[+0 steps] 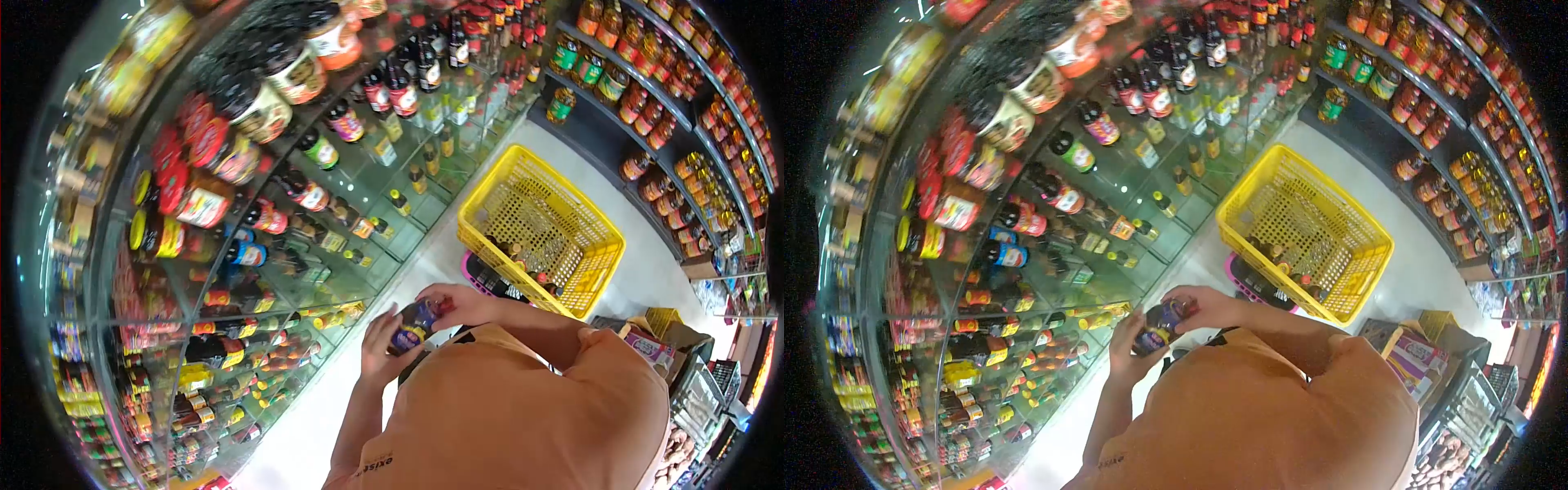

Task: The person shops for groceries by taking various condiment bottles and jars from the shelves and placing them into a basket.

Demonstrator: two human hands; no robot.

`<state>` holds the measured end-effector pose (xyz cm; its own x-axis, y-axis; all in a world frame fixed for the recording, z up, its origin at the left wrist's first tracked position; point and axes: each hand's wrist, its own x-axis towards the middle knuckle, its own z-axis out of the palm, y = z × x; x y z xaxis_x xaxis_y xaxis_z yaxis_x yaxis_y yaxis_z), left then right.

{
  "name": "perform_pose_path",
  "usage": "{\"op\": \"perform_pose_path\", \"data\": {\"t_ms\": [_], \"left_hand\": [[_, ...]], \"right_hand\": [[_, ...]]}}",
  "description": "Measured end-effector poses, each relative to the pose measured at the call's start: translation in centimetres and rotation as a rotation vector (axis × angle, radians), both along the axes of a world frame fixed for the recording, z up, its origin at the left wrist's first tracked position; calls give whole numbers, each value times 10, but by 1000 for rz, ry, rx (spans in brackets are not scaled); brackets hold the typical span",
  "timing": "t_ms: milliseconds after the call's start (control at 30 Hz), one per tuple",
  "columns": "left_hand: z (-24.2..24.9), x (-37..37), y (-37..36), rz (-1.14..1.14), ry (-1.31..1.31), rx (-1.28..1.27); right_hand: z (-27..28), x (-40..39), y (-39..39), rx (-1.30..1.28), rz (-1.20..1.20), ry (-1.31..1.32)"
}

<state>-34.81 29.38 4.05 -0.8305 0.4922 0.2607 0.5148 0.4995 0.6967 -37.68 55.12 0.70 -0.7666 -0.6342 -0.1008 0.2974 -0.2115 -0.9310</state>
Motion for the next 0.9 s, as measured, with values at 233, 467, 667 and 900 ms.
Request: {"op": "perform_pose_path", "data": {"t_ms": [233, 467, 667, 900], "left_hand": [[-89, 4, 0, 445, -400, 26], [-215, 166, -86, 628, -920, -397], [-288, 310, -149, 650, -1199, -544], [-171, 271, -76, 918, -1424, -293]], "right_hand": [[-74, -34, 169, -8, -545, -198], [-126, -105, 244, 1072, -554, -20], [-245, -158, 229, 1251, -410, 13], [-329, -185, 193, 1322, -236, 9]]}}
